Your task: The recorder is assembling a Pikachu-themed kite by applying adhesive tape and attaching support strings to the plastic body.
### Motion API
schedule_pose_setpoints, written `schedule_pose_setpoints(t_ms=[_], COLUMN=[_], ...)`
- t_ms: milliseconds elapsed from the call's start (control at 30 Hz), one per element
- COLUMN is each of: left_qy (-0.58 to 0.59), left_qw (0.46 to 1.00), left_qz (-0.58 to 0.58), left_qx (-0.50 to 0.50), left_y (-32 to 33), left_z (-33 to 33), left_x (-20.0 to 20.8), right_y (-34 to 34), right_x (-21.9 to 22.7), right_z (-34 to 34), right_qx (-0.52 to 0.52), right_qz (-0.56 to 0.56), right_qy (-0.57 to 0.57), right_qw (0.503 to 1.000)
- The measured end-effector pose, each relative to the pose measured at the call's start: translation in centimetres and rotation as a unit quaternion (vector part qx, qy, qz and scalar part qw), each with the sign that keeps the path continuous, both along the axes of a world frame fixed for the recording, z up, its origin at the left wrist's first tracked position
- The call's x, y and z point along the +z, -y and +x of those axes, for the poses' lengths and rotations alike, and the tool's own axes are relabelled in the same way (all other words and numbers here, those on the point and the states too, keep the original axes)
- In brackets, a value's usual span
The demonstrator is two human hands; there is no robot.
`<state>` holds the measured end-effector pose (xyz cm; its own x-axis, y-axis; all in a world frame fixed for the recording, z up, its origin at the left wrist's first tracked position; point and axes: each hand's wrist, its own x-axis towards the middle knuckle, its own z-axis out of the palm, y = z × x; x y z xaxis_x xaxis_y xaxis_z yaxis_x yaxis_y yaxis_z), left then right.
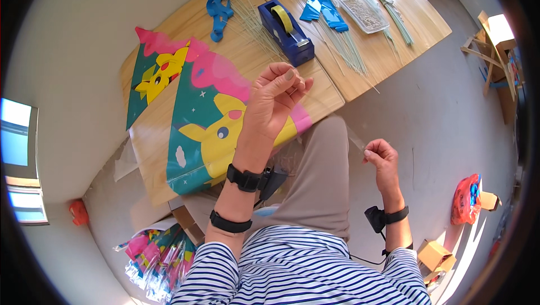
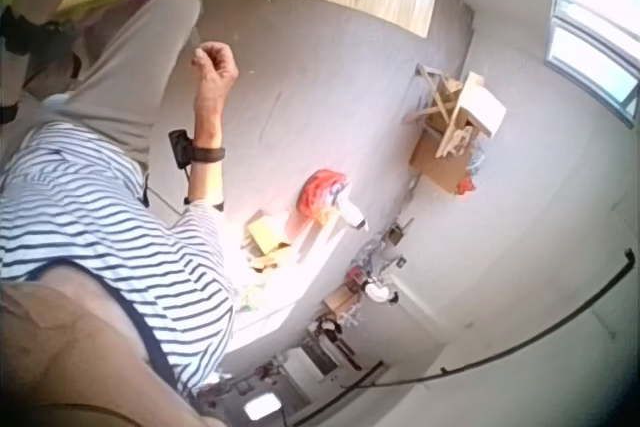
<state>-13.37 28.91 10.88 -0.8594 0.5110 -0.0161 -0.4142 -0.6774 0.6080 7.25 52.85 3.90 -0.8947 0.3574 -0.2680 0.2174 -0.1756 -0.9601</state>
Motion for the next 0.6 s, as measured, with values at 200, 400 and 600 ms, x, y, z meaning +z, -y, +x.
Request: schedule_pose_setpoints(t_ms=[200,400,600], left_qy=[-0.034,-0.069,-0.033], left_qw=[0.996,0.978,0.944], left_qz=[-0.013,-0.055,-0.083], left_qx=[0.084,0.191,0.317], left_y=[7.4,17.6,24.7], left_z=[4.4,8.8,13.3], left_x=[2.6,3.2,3.1], right_y=[2.2,6.0,11.1], right_x=[1.9,5.7,8.4], right_z=[-1.6,-4.3,-7.6], right_qx=[0.062,0.162,0.239], right_qz=[0.091,0.042,0.064], right_qy=[-0.063,-0.067,-0.086], right_qw=[0.992,0.984,0.965])
